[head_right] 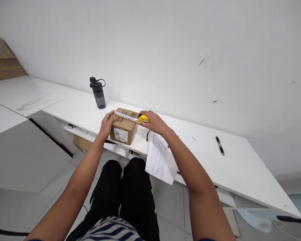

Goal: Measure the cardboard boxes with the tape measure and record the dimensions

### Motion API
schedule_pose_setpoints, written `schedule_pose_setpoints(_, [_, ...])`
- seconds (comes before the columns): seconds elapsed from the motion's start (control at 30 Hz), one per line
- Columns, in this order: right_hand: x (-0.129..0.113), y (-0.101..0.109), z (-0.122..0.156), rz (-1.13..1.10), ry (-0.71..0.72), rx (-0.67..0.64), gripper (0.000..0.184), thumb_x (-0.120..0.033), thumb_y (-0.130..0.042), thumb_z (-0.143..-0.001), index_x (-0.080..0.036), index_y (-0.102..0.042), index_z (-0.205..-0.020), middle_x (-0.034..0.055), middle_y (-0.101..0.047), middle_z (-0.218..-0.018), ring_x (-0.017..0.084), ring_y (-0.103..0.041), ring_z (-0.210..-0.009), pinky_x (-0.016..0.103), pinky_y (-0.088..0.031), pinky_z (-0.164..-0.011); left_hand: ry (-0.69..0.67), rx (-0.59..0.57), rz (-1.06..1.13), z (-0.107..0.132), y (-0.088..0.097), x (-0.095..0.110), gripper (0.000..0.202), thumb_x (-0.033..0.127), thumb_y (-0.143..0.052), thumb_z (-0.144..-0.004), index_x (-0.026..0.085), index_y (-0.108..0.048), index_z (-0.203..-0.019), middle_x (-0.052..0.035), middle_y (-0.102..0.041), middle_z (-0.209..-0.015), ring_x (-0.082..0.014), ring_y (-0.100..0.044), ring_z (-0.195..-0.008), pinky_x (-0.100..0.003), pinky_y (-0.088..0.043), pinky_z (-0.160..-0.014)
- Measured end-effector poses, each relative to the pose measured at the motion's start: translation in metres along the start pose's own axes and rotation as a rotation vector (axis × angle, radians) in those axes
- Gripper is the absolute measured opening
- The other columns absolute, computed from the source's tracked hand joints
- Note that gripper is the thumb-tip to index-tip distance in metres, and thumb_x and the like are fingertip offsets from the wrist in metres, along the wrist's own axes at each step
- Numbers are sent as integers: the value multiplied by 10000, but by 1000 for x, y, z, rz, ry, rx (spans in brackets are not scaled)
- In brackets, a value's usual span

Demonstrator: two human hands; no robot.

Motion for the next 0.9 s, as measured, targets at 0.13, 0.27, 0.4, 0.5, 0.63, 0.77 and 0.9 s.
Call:
schedule_pose_setpoints(0.13, [-1, 1, 0, 0, 1, -4, 436, -389, -615, -847, -267, -567, -1263, 76, -621, -1183, 262, -598, -1037, 419, -489, -893, 2, -5, 8, 0, 0, -1, 513, 339, -595, -820, 198, -589, -1313, -88, -617, -1330, -249, -582, -1188, -405, -449, -1045])
schedule_pose_setpoints(0.27, [-2, 1, 0, -5, -1, -2, 438, -392, -617, -844, -269, -568, -1262, 74, -621, -1186, 264, -598, -1042, 422, -487, -901, 0, -5, -1, -1, 0, -4, 511, 340, -585, -823, 208, -585, -1316, -83, -619, -1324, -248, -587, -1179, -404, -461, -1031])
schedule_pose_setpoints(0.4, [-3, 1, 0, -12, -5, -2, 434, -387, -617, -841, -268, -574, -1256, 77, -623, -1186, 269, -597, -1048, 427, -488, -901, -8, -11, -5, -2, -1, -4, 514, 347, -590, -823, 207, -583, -1318, -82, -611, -1338, -250, -578, -1196, -404, -450, -1046])
schedule_pose_setpoints(0.5, [-5, 3, -2, -25, 13, -5, 425, -388, -620, -839, -267, -586, -1245, 81, -622, -1217, 273, -596, -1065, 431, -486, -907, 6, -2, 5, -1, -1, -2, 513, 345, -588, -825, 207, -583, -1319, -83, -610, -1340, -254, -580, -1196, -400, -460, -1039])
schedule_pose_setpoints(0.63, [-11, 8, -15, -51, 44, 0, 467, -383, -640, -824, -250, -572, -1267, 82, -618, -1256, 270, -586, -1103, 435, -474, -936, 54, 53, 25, 1, -2, 2, 510, 311, -568, -830, 199, -578, -1328, -84, -609, -1343, -258, -579, -1203, -401, -464, -1041])
schedule_pose_setpoints(0.77, [-28, -6, -45, -67, 99, 7, 495, -354, -662, -802, -205, -558, -1263, 96, -622, -1254, 267, -586, -1097, 430, -463, -949, 65, 54, 25, 9, -10, 7, 515, 310, -571, -844, 215, -557, -1350, -81, -568, -1400, -261, -553, -1251, -399, -455, -1058])
schedule_pose_setpoints(0.9, [-57, -36, -81, -118, 178, -23, 528, -360, -646, -806, -183, -525, -1288, 102, -619, -1259, 257, -587, -1099, 401, -457, -956, 74, 40, -5, 26, -20, 6, 613, 443, -539, -900, 269, -397, -1471, -77, -481, -1488, -268, -525, -1297, -402, -462, -1051])
Point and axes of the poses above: each hand's wrist, its own z-axis away from the middle knuckle, its own y-axis out of the back of the hand, x = y × z, the point moved 2 cm from there along -z, towards the middle knuckle
